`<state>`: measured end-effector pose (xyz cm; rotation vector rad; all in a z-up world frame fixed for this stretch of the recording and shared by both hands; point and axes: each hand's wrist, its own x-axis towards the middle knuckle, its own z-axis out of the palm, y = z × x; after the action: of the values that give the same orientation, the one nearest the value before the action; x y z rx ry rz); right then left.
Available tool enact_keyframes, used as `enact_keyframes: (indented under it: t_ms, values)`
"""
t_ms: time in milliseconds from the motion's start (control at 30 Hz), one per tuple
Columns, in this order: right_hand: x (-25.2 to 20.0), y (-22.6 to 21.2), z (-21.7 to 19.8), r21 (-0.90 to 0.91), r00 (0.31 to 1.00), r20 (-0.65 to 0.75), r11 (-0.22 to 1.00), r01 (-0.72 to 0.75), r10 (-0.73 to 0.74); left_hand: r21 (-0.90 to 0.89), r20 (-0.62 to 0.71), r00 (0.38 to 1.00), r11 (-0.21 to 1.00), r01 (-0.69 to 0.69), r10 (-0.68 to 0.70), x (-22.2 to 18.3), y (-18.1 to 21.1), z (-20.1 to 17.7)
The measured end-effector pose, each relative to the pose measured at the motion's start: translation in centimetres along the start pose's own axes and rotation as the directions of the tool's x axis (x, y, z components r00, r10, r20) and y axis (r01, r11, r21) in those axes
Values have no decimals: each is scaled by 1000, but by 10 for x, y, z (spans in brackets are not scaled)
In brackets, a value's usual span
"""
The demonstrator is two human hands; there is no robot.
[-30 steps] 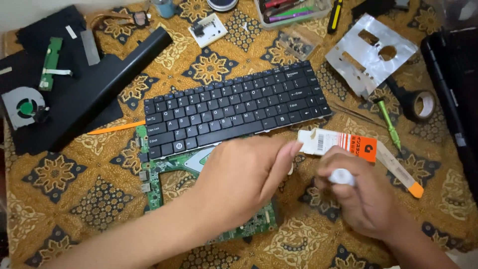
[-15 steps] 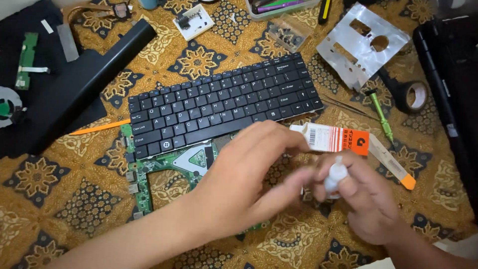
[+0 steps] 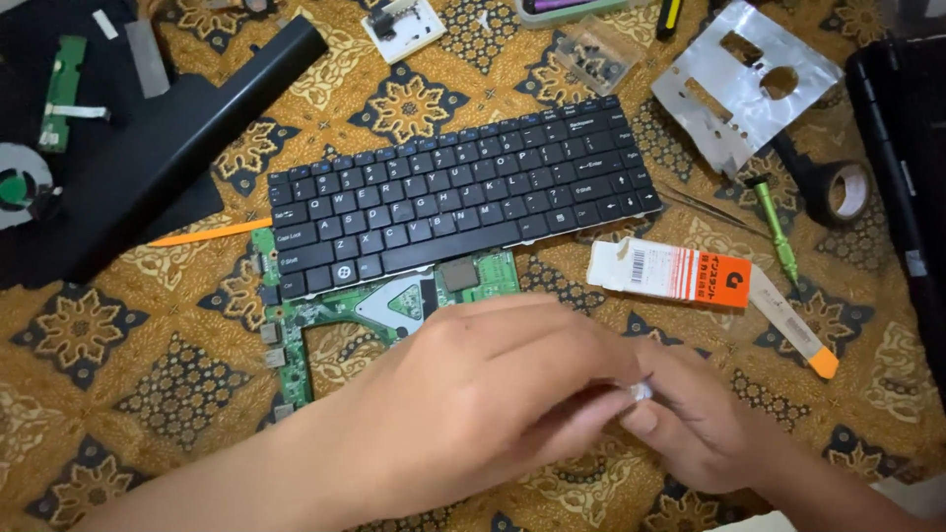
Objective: Connecting a keyboard ribbon cable to a laptop motherboard and applying thermal paste to the CPU.
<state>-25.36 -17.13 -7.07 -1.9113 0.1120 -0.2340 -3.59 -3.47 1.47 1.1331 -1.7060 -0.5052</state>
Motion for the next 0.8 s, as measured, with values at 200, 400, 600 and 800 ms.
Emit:
enact_keyframes:
  t_ms: [200, 400, 600, 800]
  values:
    - [43, -20, -4, -92, 976, 87, 973, 210, -202, 1, 12, 990, 991, 137, -137, -2, 14, -13]
    - [53, -14, -6, -398, 953, 90, 867, 299, -288, 7, 99, 943, 948, 318, -317, -9, 5, -17]
    - [54, -23, -8, -489, 935, 135, 798, 352, -329, 33, 173, 912, 927, 372, -372, -9, -3, -11]
    - [50, -17, -15, -506, 912, 194, 760, 408, -361, -53, 297, 909, 945, 322, -293, -4, -3, -13]
